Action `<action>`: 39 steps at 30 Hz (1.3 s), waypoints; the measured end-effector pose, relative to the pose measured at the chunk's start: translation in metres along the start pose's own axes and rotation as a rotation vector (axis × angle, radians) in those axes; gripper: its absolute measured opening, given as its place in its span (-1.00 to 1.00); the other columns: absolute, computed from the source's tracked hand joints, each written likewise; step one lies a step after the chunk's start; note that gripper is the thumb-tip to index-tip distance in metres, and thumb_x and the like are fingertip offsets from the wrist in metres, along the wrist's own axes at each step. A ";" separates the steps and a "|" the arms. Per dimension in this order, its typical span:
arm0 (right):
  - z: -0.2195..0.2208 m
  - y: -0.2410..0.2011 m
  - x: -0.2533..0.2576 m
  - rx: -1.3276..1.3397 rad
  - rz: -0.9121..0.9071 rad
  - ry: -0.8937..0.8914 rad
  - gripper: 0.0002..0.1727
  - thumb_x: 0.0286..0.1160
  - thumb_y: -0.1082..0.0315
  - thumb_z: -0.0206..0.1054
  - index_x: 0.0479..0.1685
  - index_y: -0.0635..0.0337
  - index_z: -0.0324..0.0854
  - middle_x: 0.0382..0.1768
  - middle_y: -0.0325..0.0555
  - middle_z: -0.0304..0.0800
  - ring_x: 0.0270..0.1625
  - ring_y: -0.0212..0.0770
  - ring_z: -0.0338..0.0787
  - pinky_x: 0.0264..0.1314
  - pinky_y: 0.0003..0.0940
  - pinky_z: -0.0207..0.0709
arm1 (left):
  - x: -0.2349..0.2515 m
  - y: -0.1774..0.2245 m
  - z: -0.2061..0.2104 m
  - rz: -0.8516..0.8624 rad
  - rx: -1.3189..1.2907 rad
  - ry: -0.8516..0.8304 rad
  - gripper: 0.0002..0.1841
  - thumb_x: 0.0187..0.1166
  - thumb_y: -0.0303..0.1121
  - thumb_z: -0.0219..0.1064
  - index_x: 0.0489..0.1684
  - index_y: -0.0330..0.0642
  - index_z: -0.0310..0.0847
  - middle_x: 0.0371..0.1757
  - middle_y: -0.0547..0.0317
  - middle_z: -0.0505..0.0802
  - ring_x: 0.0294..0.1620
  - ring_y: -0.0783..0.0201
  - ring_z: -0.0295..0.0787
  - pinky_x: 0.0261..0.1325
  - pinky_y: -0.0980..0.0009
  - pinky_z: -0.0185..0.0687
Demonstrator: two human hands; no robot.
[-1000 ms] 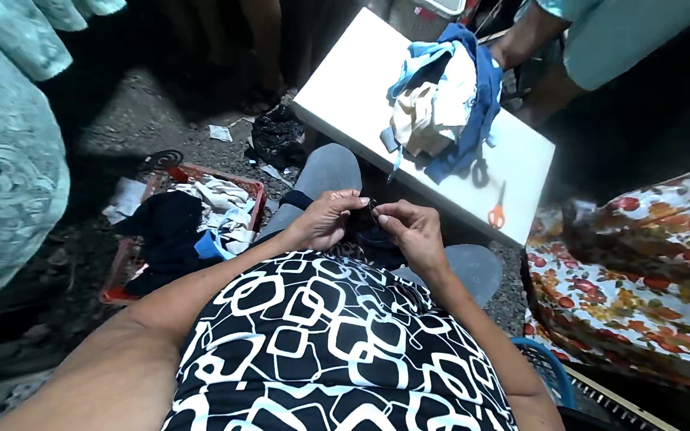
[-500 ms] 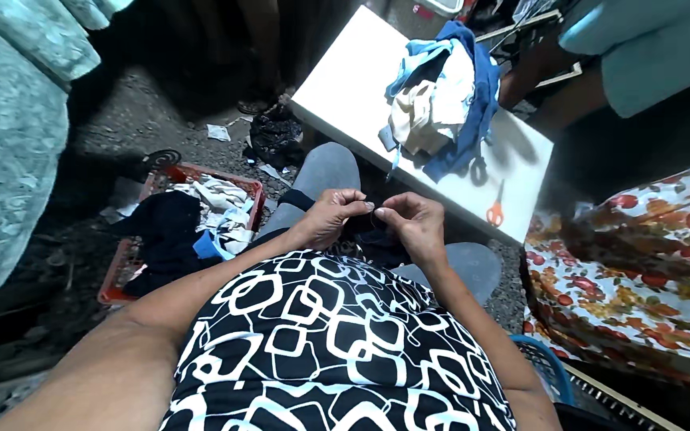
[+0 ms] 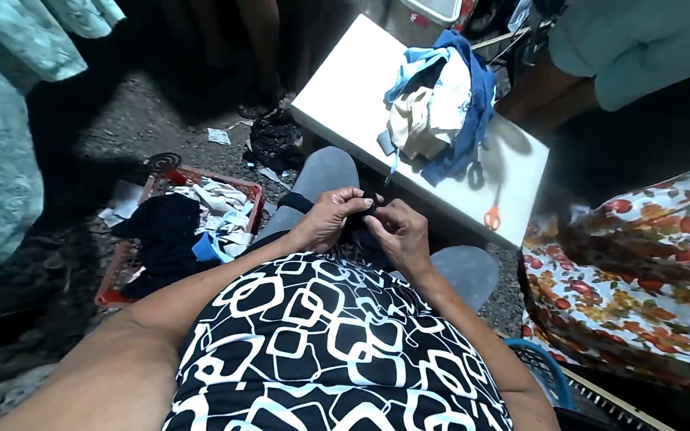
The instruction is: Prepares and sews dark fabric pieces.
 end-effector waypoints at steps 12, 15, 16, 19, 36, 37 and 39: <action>0.015 0.027 -0.001 0.529 0.290 -0.216 -0.92 0.47 0.49 0.41 -0.37 0.27 0.72 -0.35 -0.20 0.73 -0.50 -0.44 0.62 -0.45 -0.54 0.58 | 0.001 -0.001 0.005 0.037 0.052 -0.136 -0.88 0.67 -0.54 0.20 -0.23 -0.15 0.62 -0.22 0.22 0.82 -0.19 0.40 0.76 -0.01 0.38 0.73; 0.016 0.025 -0.005 0.593 0.348 -0.247 -0.89 0.54 0.43 0.36 -0.33 0.23 0.72 -0.51 -0.20 0.71 -0.63 -0.42 0.56 -0.58 -0.52 0.53 | 0.002 -0.002 0.002 0.061 0.067 -0.138 -0.90 0.65 -0.53 0.25 -0.27 -0.16 0.62 -0.27 0.23 0.80 -0.22 0.40 0.75 -0.02 0.37 0.73; 0.016 0.024 -0.007 0.616 0.365 -0.256 -0.88 0.55 0.42 0.34 -0.31 0.22 0.73 -0.54 -0.19 0.72 -0.67 -0.42 0.55 -0.61 -0.53 0.52 | 0.002 -0.002 0.002 0.064 0.065 -0.139 -0.90 0.65 -0.53 0.26 -0.28 -0.16 0.63 -0.28 0.23 0.80 -0.23 0.40 0.75 -0.03 0.38 0.73; 0.014 0.024 -0.009 0.693 0.408 -0.259 -0.87 0.57 0.41 0.32 -0.27 0.22 0.75 -0.46 -0.15 0.79 -0.67 -0.43 0.56 -0.64 -0.54 0.52 | 0.001 -0.003 0.000 0.052 0.041 -0.132 -0.88 0.65 -0.55 0.24 -0.29 -0.15 0.62 -0.32 0.25 0.80 -0.26 0.41 0.75 -0.06 0.39 0.72; 0.018 0.037 -0.026 1.002 0.654 -0.279 -0.88 0.63 0.43 0.21 -0.23 0.10 0.64 -0.47 -0.24 0.71 -0.75 -0.59 0.32 -0.74 -0.71 0.18 | -0.001 -0.006 0.000 -0.117 -0.051 -0.087 -0.86 0.76 -0.50 0.07 -0.20 -0.16 0.51 -0.23 0.04 0.89 -0.18 0.24 0.91 -0.09 0.32 0.82; 0.016 0.038 -0.026 0.959 0.650 -0.271 -0.90 0.62 0.43 0.23 -0.22 0.10 0.64 -0.59 -0.31 0.57 -0.77 -0.58 0.27 -0.75 -0.70 0.15 | -0.001 -0.006 0.001 -0.120 -0.047 -0.086 -0.86 0.76 -0.50 0.07 -0.21 -0.16 0.50 -0.25 0.06 0.88 -0.22 0.25 0.90 -0.12 0.33 0.81; 0.007 0.038 -0.025 0.798 0.609 -0.262 -0.94 0.60 0.43 0.28 -0.21 0.11 0.65 -0.68 -0.36 0.42 -0.78 -0.58 0.21 -0.75 -0.69 0.12 | -0.002 -0.006 0.000 -0.107 -0.036 -0.084 -0.86 0.74 -0.53 0.08 -0.23 -0.14 0.49 -0.29 0.13 0.84 -0.28 0.32 0.83 -0.15 0.39 0.77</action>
Point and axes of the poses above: each hand's wrist, its own x-axis towards the middle knuckle, its own z-axis out of the palm, y = z × x, the point moved 10 cm from there along x, towards the middle knuckle
